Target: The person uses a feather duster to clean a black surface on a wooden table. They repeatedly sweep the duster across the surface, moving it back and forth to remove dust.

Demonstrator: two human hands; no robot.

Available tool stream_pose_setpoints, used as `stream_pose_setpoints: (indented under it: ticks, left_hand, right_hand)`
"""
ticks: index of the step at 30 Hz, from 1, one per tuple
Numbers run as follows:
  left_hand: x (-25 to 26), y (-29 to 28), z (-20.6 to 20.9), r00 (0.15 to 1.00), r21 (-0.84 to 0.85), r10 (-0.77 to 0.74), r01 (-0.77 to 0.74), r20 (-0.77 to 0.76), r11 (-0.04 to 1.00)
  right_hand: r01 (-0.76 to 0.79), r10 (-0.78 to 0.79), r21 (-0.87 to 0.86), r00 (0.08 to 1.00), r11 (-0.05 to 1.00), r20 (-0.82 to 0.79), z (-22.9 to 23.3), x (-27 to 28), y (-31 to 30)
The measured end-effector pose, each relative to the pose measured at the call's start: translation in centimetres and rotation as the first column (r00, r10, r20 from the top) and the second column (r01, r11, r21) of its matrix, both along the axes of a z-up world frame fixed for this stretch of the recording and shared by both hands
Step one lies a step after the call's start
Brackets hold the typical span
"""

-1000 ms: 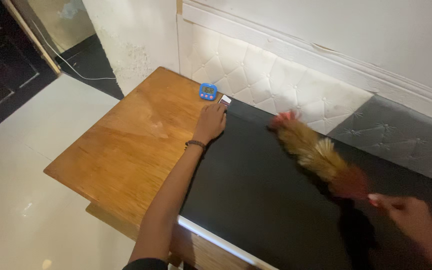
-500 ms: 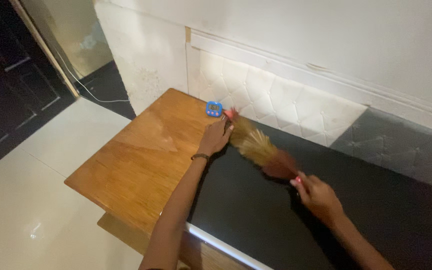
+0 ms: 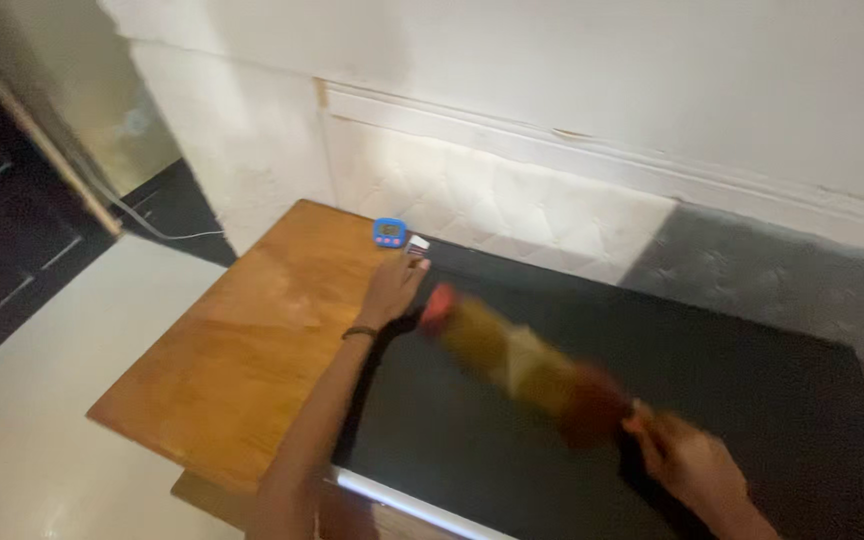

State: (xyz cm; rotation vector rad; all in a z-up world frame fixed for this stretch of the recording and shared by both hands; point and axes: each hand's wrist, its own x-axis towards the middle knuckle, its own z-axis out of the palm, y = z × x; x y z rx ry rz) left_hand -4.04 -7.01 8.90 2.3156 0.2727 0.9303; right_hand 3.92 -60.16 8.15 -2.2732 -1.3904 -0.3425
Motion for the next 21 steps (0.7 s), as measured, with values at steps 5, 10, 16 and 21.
stream_pose_setpoints:
  ticks: [5,10,16,21]
  left_hand:
    - [-0.3,0.1,0.6,0.999,0.056,-0.006,0.008,-0.036,0.998]
    - [0.3,0.5,1.7,0.965,0.134,0.041,-0.006,-0.258,0.991]
    - [3.1,0.7,1.3,0.847,0.444,0.158,0.100,-0.508,0.890]
    - [5.4,0.5,1.4,0.778,0.589,0.273,0.150,-0.566,0.794]
  right_hand:
    - [-0.005,0.026,-0.126,0.986,0.992,0.163,-0.5,-2.0,3.3]
    - [0.015,0.035,-0.231,0.976,0.973,0.213,1.6,-1.9,6.5]
    - [-0.061,0.069,-0.090,0.995,0.994,0.079,1.9,-3.7,4.2]
    - [0.087,-0.012,-0.247,0.957,0.965,0.290,1.5,-4.2,-1.2]
